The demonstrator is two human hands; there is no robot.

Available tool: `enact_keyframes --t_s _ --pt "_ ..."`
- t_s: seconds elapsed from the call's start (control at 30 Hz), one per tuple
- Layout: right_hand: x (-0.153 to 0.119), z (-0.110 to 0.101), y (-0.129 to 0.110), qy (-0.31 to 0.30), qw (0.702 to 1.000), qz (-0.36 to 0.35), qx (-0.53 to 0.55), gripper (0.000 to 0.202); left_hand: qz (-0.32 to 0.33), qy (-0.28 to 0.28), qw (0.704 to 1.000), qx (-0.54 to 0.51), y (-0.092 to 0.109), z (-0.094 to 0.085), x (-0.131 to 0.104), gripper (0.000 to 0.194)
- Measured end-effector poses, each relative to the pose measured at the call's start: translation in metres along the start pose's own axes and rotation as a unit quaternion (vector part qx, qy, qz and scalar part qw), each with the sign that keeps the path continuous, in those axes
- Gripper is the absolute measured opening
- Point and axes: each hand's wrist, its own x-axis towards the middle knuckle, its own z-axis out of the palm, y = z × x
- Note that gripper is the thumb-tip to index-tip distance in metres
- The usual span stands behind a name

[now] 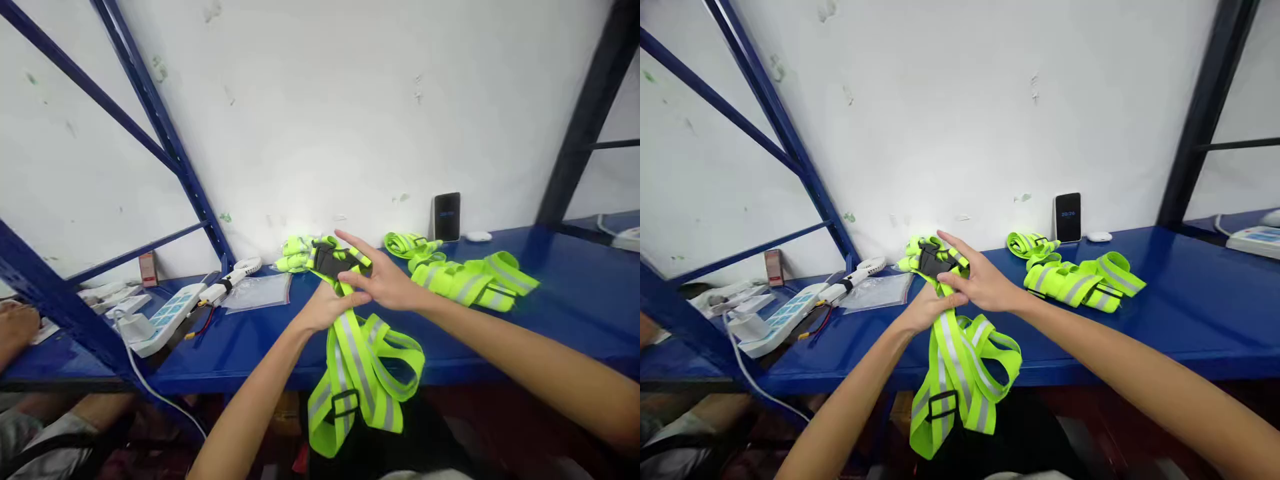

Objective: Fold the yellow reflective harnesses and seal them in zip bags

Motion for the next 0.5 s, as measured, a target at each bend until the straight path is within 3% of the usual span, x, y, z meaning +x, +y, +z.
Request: enact_keyframes --t_s 0.13,0.23,0.33,0.5 --pt "0.015 -0.003 0.02 -0.021 0.997 0.045 0.061 0.076 -0.041 -0.005 0.999 0.029 -0.012 -0.009 0.02 0.006" --pt "0.027 -0.003 0.04 -0.034 0.988 0.089 0.123 0.048 -0.015 0.013 0.999 0.049 -0.026 -0.016 0.042 0.006" --pt "0.033 -0.002 0.058 -0.002 0.983 0.132 0.132 0.031 0.028 0.035 0.996 0.075 -0.043 -0.017 0.059 0.007" --pt "0.023 0.0 0.076 0.057 0.975 0.153 0.148 0.033 -0.013 0.011 0.999 -0.034 -0.058 -0.007 0.058 0.044"
